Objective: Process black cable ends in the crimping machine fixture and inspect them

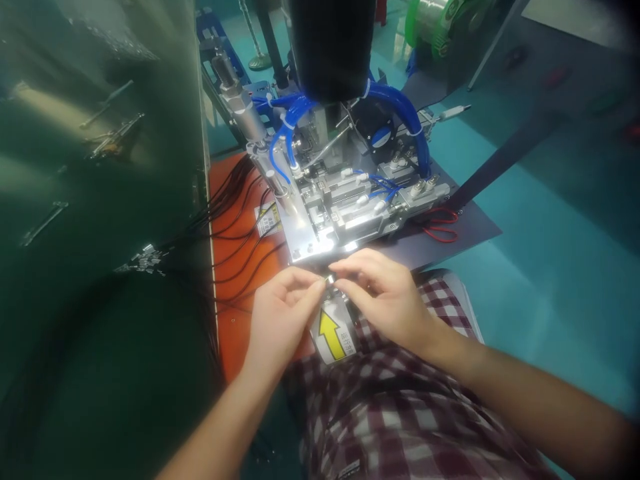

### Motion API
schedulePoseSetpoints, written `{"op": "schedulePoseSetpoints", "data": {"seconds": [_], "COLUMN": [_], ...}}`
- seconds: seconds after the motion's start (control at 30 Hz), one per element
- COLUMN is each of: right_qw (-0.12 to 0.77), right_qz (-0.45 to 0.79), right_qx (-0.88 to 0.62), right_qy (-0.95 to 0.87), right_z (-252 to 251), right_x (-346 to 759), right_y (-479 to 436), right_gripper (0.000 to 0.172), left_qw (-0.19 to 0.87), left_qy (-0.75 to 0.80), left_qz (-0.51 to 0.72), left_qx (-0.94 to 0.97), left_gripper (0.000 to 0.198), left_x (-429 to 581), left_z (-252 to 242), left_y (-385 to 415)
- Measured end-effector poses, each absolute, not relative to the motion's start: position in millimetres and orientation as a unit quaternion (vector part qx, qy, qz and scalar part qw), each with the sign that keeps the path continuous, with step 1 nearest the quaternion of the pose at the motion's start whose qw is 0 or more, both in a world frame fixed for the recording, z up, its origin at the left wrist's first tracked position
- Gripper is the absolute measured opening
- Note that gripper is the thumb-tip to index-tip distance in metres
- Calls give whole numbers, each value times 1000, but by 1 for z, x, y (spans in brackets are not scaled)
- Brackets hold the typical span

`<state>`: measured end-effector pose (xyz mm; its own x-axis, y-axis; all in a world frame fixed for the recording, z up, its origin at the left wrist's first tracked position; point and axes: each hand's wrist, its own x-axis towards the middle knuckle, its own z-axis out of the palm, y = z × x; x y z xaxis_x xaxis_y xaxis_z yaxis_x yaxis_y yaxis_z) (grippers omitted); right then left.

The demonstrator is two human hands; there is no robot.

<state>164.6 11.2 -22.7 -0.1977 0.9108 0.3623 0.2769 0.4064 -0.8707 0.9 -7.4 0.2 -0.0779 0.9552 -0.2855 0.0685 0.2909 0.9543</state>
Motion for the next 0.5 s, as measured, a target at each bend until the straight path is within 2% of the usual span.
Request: {"op": "schedulePoseSetpoints", "data": {"seconds": [0.13, 0.3, 0.4, 0.5], "right_qw": [486, 466, 465, 470], "right_qz": [238, 100, 74, 90], "right_qx": [-379, -370, -365, -369], "right_qy": [-751, -797, -803, -797], "right_z": [-25, -30, -33, -33], "right_x": [162, 164, 165, 161], "right_y": [12, 13, 11, 9], "right_gripper": [12, 15, 16, 10], "left_qw": [534, 546, 555, 568], "left_qy": [605, 606, 602, 595], "left_qz": [407, 400, 403, 404], "left_qx": [428, 418, 410, 400], "left_gripper": [16, 16, 17, 18], "left_x": [0, -2, -4, -5], "left_z": [2, 1, -2, -2], "left_y": [-9, -11, -11, -11]}}
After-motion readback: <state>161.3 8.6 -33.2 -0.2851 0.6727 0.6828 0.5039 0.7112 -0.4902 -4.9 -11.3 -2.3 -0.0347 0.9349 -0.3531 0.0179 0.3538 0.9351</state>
